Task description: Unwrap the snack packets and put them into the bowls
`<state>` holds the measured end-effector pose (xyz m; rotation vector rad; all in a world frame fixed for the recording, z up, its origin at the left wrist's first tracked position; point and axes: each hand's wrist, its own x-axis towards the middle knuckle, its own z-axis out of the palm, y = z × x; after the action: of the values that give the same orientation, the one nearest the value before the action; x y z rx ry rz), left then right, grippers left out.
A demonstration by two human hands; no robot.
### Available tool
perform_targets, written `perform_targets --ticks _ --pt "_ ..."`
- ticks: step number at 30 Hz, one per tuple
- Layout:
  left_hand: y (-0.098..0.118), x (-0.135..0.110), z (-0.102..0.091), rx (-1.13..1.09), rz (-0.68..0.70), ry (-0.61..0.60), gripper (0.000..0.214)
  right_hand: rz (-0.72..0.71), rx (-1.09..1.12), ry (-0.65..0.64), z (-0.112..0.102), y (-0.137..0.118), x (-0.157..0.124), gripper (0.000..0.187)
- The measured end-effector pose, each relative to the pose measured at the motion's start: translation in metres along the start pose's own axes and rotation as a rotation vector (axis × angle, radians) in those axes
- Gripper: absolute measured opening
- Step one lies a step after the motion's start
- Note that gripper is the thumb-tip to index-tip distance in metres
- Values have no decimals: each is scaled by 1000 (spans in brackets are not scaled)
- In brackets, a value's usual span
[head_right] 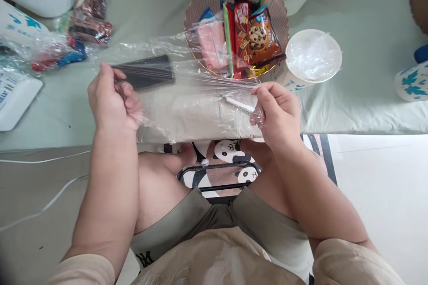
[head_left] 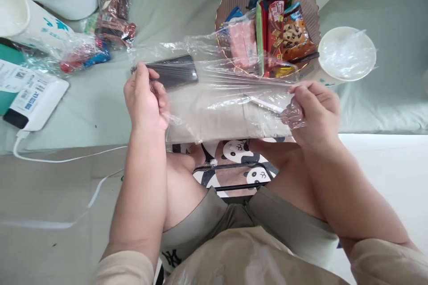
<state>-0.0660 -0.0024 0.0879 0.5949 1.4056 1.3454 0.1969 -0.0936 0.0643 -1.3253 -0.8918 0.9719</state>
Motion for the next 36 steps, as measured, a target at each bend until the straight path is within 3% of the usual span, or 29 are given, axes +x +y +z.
perform_targets --ticks 5,9,12,14,17,20,22,24,27,29,33,36 --pt "3 -2 0 -12 -80 -90 48 19 47 -109 -13 10 13 40" --pt "3 -8 3 27 -152 -196 53 -51 59 -226 -21 25 18 81" --pt "1 -10 5 83 -128 -253 49 -106 -24 -283 -20 26 12 96" --pt "0 -9 5 92 -113 -244 45 -117 -95 -245 -17 21 7 88" --pt "-2 -6 -1 79 -109 -235 36 -157 -102 -53 -17 16 6 56" --pt "-5 -4 -14 88 -79 -386 9 -245 -3 77 -23 20 16 35" --pt "-7 -4 -24 99 -37 -515 36 -295 21 62 -29 25 22 32" --pt "-8 -6 -30 83 20 -560 46 -318 34 -8 -32 27 23 41" --pt "-6 -10 -32 -11 102 -462 39 -311 43 -176 -29 25 16 67" --pt "-4 -12 -28 -55 126 -380 36 -294 7 -238 -24 21 10 69" --pt "-2 -15 -21 -15 206 -268 22 -339 -38 -128 -19 12 5 50" --pt "-2 -17 -20 4 282 -242 23 -331 -24 -84 -19 7 7 23"
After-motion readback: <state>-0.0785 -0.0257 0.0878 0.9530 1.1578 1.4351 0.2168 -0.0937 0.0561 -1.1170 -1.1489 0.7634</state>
